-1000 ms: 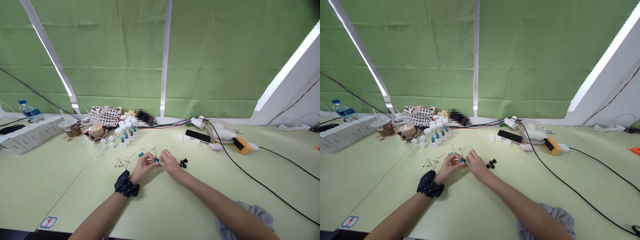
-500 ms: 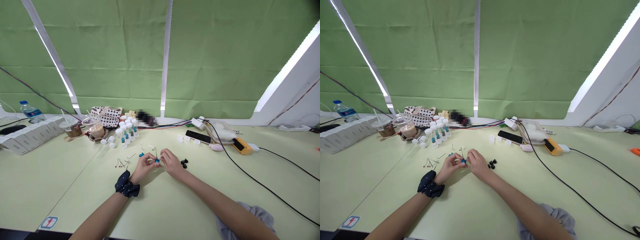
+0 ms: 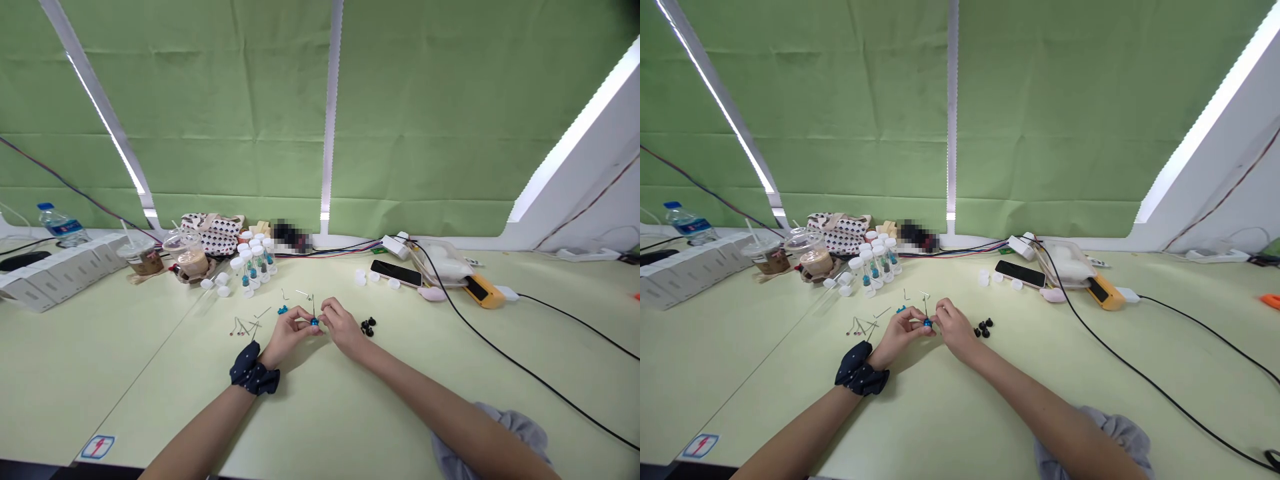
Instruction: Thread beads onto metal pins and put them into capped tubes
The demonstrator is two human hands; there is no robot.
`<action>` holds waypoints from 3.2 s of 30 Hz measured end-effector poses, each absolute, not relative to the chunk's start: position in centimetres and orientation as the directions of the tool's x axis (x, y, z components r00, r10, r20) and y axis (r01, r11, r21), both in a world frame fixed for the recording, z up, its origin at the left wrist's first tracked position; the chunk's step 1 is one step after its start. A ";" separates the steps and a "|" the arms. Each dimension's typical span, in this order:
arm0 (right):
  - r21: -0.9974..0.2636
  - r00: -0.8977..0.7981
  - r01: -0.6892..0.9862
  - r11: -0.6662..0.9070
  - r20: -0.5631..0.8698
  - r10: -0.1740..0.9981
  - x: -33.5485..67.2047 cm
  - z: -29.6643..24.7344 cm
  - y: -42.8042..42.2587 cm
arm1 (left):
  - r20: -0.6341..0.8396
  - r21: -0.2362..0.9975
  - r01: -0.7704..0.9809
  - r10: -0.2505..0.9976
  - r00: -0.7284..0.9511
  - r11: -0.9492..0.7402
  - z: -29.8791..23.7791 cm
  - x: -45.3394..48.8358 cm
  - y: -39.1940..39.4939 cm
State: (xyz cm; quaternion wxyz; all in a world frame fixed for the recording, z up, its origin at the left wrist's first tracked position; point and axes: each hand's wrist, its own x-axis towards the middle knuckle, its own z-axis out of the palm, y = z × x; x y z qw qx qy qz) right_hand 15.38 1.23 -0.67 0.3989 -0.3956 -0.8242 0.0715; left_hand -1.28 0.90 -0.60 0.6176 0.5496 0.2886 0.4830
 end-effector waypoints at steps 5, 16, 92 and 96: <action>-0.539 -0.451 0.433 0.722 0.564 0.692 15.5 -0.2 0.9 | 0.182 0.953 -0.293 0.917 0.355 -0.075 -0.7 -1.4 1.0; -0.465 -0.388 0.515 0.720 0.623 0.679 15.7 -1.0 1.3 | 0.173 0.959 -0.274 0.911 0.375 -0.069 -0.7 -1.3 0.8; 0.150 -0.623 0.765 0.627 0.423 0.658 17.4 0.2 1.9 | 0.189 0.981 -0.084 0.957 0.220 -0.174 -0.9 -1.6 1.5; 0.013 -0.451 0.883 0.468 0.293 0.843 18.1 -0.2 2.9 | 0.191 0.978 -0.117 0.967 0.171 -0.172 -0.7 -2.2 2.0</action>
